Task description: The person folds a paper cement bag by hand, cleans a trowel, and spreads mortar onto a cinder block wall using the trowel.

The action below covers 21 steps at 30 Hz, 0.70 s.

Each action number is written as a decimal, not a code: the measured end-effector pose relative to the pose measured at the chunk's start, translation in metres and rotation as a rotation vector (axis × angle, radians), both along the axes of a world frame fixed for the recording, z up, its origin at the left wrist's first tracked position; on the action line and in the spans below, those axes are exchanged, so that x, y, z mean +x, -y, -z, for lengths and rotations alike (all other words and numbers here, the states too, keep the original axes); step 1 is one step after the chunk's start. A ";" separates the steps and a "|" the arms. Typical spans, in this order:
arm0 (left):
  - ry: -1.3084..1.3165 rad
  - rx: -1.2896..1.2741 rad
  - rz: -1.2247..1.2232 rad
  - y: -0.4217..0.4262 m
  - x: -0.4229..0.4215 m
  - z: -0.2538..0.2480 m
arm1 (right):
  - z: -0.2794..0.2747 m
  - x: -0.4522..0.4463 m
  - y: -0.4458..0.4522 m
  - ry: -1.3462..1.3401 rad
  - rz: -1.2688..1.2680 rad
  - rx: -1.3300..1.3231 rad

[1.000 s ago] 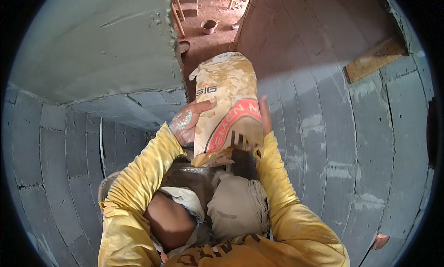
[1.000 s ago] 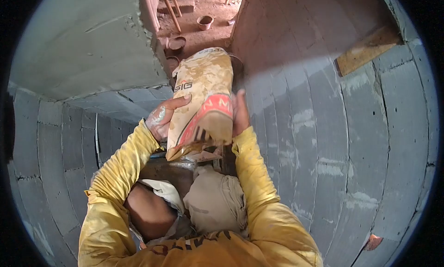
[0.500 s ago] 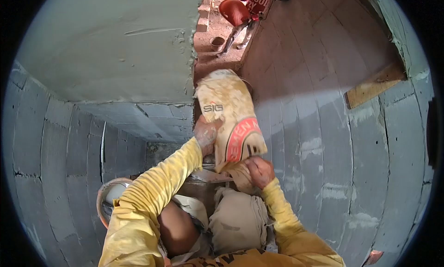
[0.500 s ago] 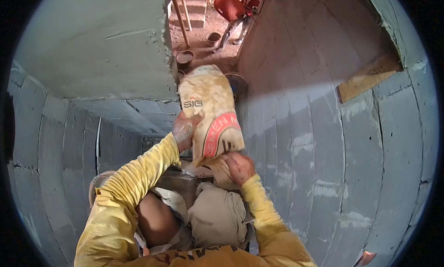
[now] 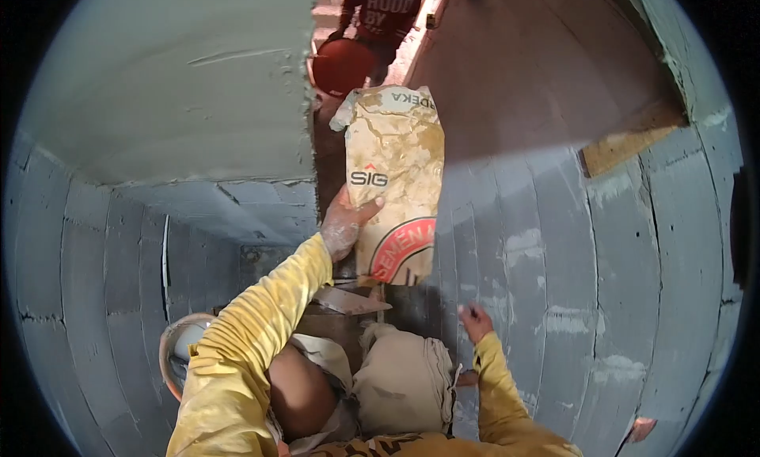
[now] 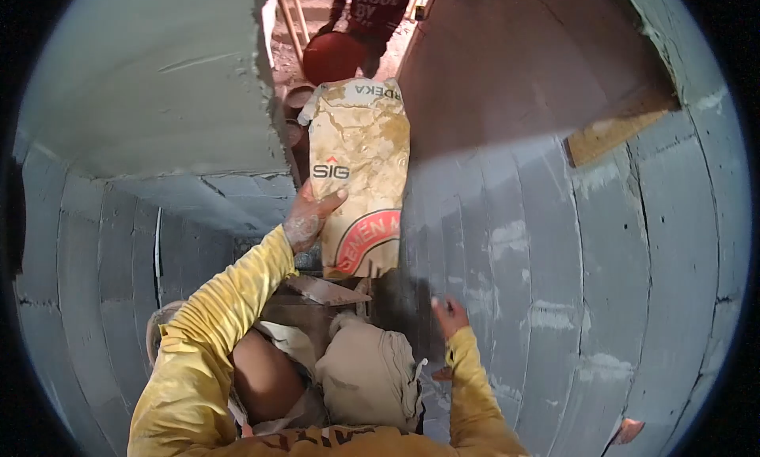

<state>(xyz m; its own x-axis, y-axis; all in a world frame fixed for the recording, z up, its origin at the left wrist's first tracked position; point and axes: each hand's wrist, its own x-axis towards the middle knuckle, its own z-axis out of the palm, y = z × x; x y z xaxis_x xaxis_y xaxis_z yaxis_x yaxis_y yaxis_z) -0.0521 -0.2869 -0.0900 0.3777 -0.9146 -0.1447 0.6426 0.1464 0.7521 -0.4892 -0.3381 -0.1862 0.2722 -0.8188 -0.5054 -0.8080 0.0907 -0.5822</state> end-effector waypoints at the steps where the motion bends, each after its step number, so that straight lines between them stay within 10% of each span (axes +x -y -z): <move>1: 0.016 0.006 0.029 -0.003 0.000 -0.006 | -0.017 0.033 0.017 0.175 0.068 0.085; 7: 0.109 -0.007 0.160 -0.013 -0.003 -0.019 | -0.147 0.216 0.030 1.069 -0.125 0.483; 21: 0.067 0.184 0.627 -0.046 0.021 -0.039 | -0.134 0.231 0.049 1.098 -0.025 0.407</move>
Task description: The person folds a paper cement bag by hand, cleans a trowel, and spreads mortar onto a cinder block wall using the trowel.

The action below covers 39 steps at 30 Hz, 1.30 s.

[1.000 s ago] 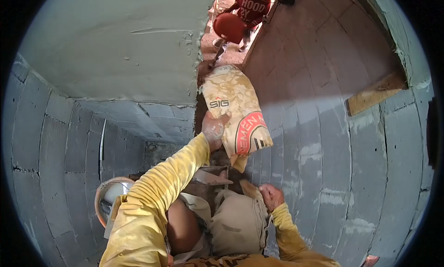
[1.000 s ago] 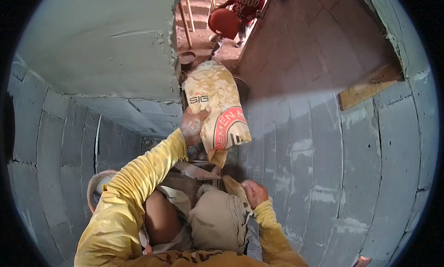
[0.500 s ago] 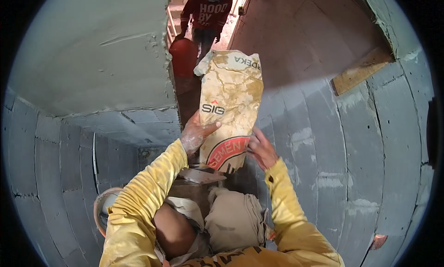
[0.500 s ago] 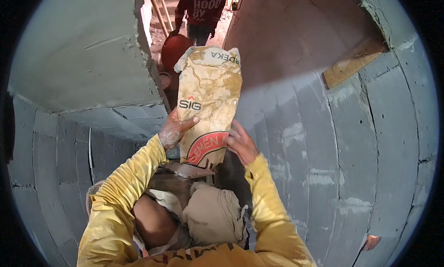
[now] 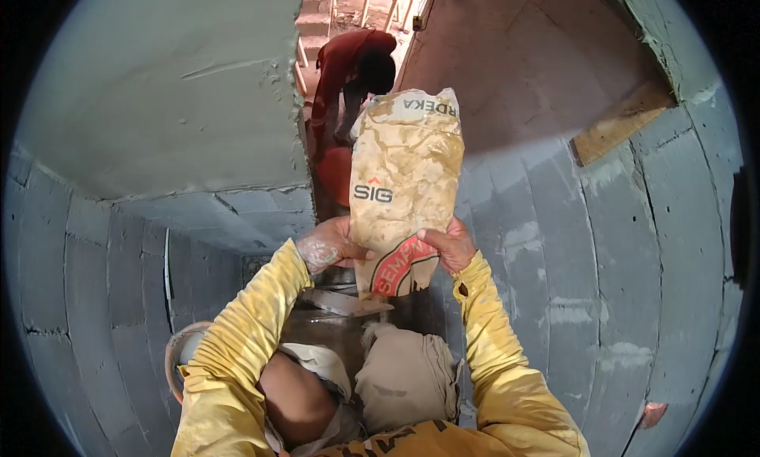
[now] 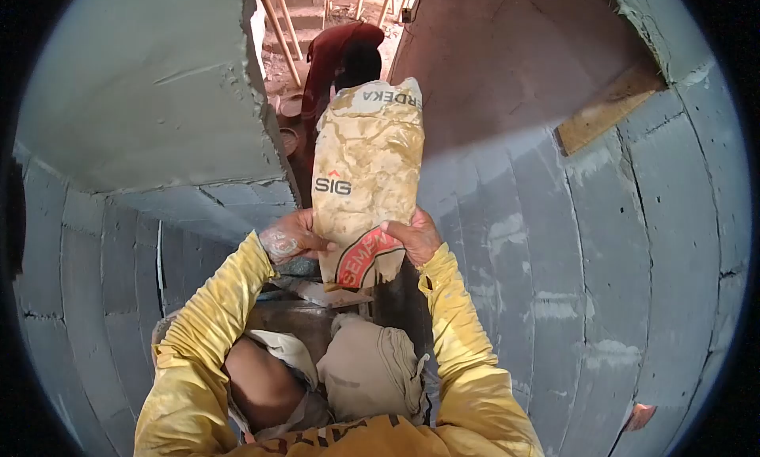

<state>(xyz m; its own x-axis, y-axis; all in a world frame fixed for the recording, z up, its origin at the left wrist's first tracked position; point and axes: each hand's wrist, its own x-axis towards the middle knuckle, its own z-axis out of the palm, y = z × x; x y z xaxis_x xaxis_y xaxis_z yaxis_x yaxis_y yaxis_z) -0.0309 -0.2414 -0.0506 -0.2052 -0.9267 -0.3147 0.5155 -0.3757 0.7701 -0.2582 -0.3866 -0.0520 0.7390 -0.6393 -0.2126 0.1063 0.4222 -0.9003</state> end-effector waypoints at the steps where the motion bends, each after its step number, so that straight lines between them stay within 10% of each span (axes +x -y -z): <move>1: 0.074 0.054 0.031 0.002 0.000 -0.001 | -0.003 -0.003 0.002 -0.030 -0.012 -0.034; 13: 0.314 -0.024 -0.156 0.004 0.000 0.002 | -0.045 -0.003 0.010 -0.768 -0.193 -0.208; 16: 0.386 -0.011 -0.228 0.004 -0.003 -0.018 | -0.043 -0.005 -0.001 -0.242 -0.048 0.124; 26: 0.471 -0.103 -0.606 0.014 0.001 -0.015 | -0.033 0.010 -0.007 -0.029 0.051 0.094; 34: 0.389 0.009 -0.668 0.014 0.007 0.000 | -0.030 0.023 -0.037 0.063 0.294 -0.229; 39: -0.092 -0.054 -0.906 0.019 0.001 -0.006 | -0.033 0.028 -0.052 -0.140 0.358 -0.582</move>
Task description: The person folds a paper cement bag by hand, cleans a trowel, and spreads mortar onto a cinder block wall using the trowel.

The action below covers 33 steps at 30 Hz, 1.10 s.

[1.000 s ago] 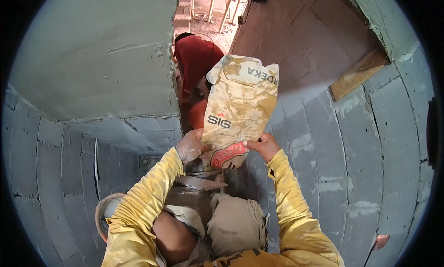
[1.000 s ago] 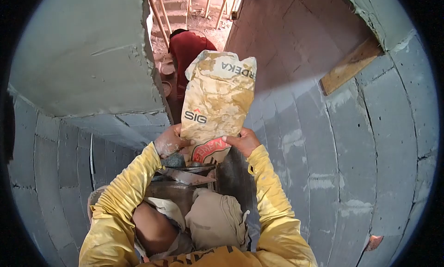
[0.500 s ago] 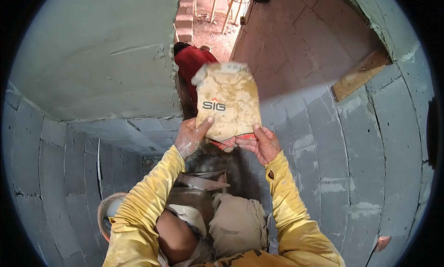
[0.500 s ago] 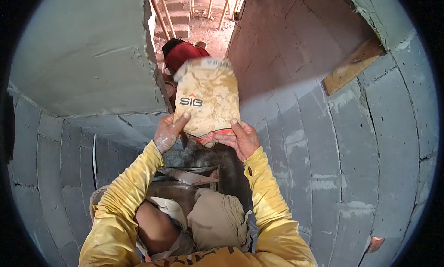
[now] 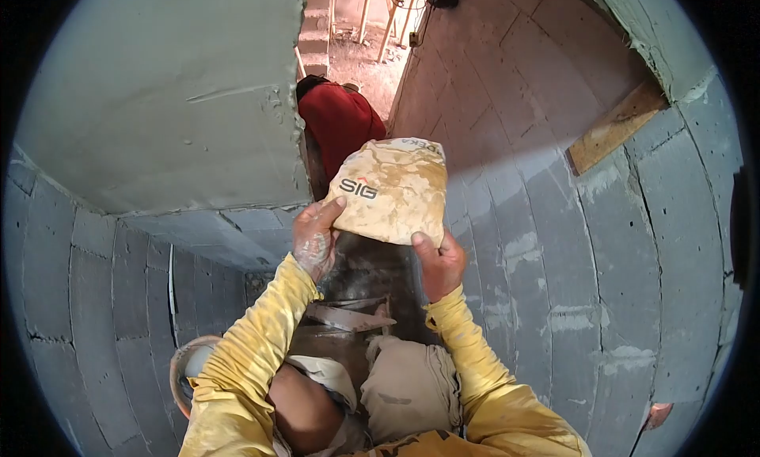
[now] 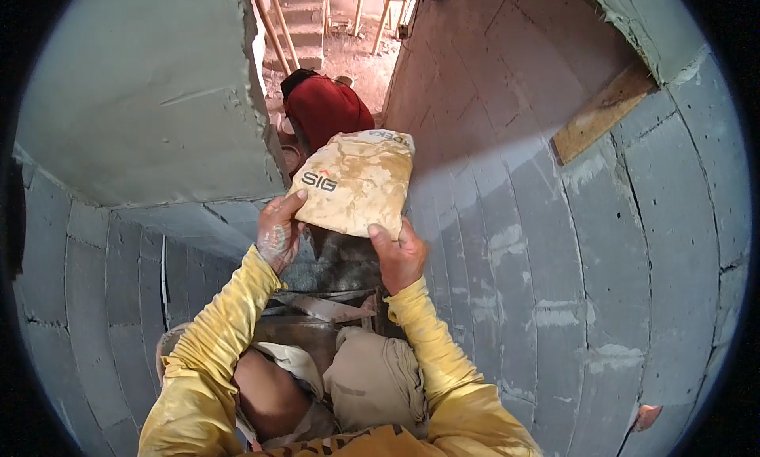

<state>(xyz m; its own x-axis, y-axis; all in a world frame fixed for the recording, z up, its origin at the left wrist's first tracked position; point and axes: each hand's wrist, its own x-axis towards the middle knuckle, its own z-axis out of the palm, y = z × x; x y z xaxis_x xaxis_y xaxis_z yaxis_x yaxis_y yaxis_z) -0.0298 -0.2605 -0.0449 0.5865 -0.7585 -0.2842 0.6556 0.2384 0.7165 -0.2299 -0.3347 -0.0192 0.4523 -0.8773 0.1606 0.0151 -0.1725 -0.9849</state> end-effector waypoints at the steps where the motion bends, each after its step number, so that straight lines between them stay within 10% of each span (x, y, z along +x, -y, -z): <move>1: -0.001 -0.002 -0.001 0.001 0.002 0.006 | 0.000 0.001 -0.005 -0.045 0.029 -0.144; 10: -0.268 -0.231 -0.021 -0.002 0.008 -0.007 | 0.032 -0.006 -0.014 -0.006 -0.168 -0.258; 12: -0.040 -0.310 0.003 -0.002 0.017 0.012 | 0.045 -0.013 -0.005 -0.082 -0.215 -0.279; 14: 0.031 -0.330 0.005 -0.006 0.015 -0.015 | 0.059 -0.021 0.005 0.070 -0.142 0.520; 21: 0.537 -0.283 0.243 -0.016 0.001 -0.029 | 0.034 -0.016 0.079 -0.090 0.135 -0.263; 25: 0.662 -0.330 0.431 -0.028 -0.003 -0.050 | 0.016 -0.019 0.105 0.168 -0.513 0.196; 33: 1.457 -0.300 0.531 -0.050 0.007 -0.098 | -0.003 -0.046 0.091 0.033 -0.502 0.121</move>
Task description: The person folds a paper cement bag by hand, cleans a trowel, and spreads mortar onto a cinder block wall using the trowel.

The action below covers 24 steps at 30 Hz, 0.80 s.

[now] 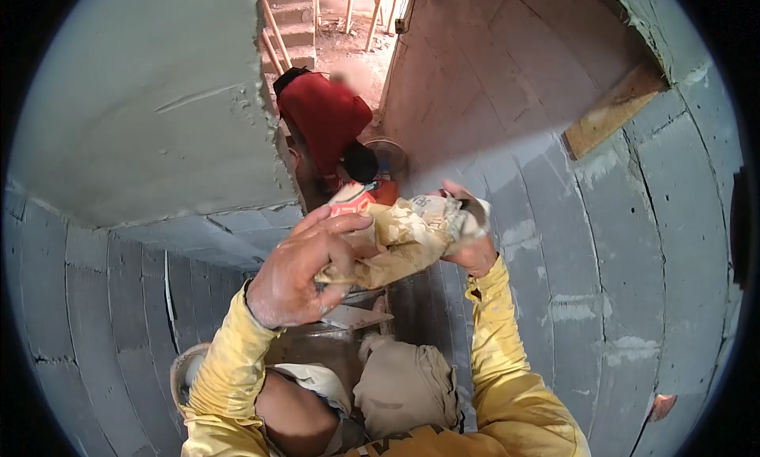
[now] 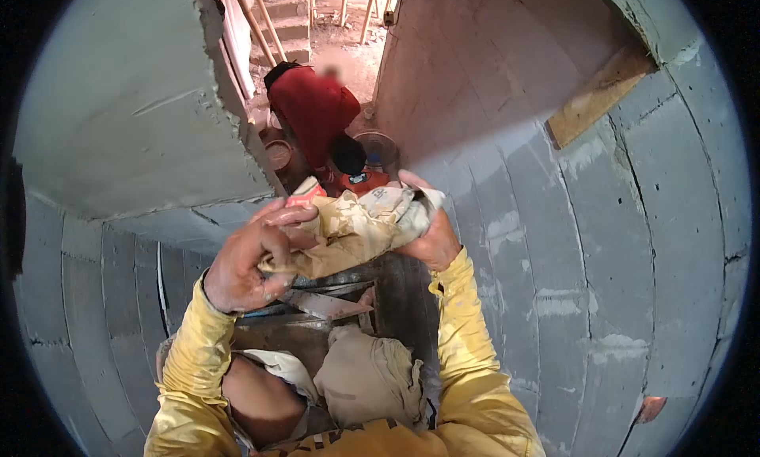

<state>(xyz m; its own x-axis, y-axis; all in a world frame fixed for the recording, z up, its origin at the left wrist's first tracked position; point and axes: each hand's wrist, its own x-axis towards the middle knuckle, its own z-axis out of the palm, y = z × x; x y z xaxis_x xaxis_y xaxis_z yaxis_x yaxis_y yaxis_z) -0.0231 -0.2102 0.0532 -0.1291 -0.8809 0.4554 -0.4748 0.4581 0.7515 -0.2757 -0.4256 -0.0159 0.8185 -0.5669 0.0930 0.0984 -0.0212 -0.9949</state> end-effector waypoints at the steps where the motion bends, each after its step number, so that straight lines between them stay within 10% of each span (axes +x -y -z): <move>1: 0.187 -0.070 -0.037 0.000 -0.002 -0.007 | 0.003 0.003 0.004 0.041 0.017 0.070; 3: 0.210 -0.093 -0.012 0.004 -0.010 -0.017 | -0.002 0.001 -0.006 0.342 0.271 -0.535; 9: -0.468 -0.489 -0.122 0.023 -0.032 0.003 | -0.037 0.002 -0.045 0.476 0.539 -0.668; 13: -0.705 -0.103 -0.593 0.022 -0.027 0.025 | -0.037 0.021 -0.064 0.523 0.672 -0.775; 17: -1.861 0.175 0.118 0.026 -0.032 0.009 | -0.031 0.021 -0.063 0.576 0.859 -0.924; 24: -1.742 0.110 -0.043 0.029 -0.023 0.026 | 0.010 -0.017 -0.058 0.258 0.696 -1.233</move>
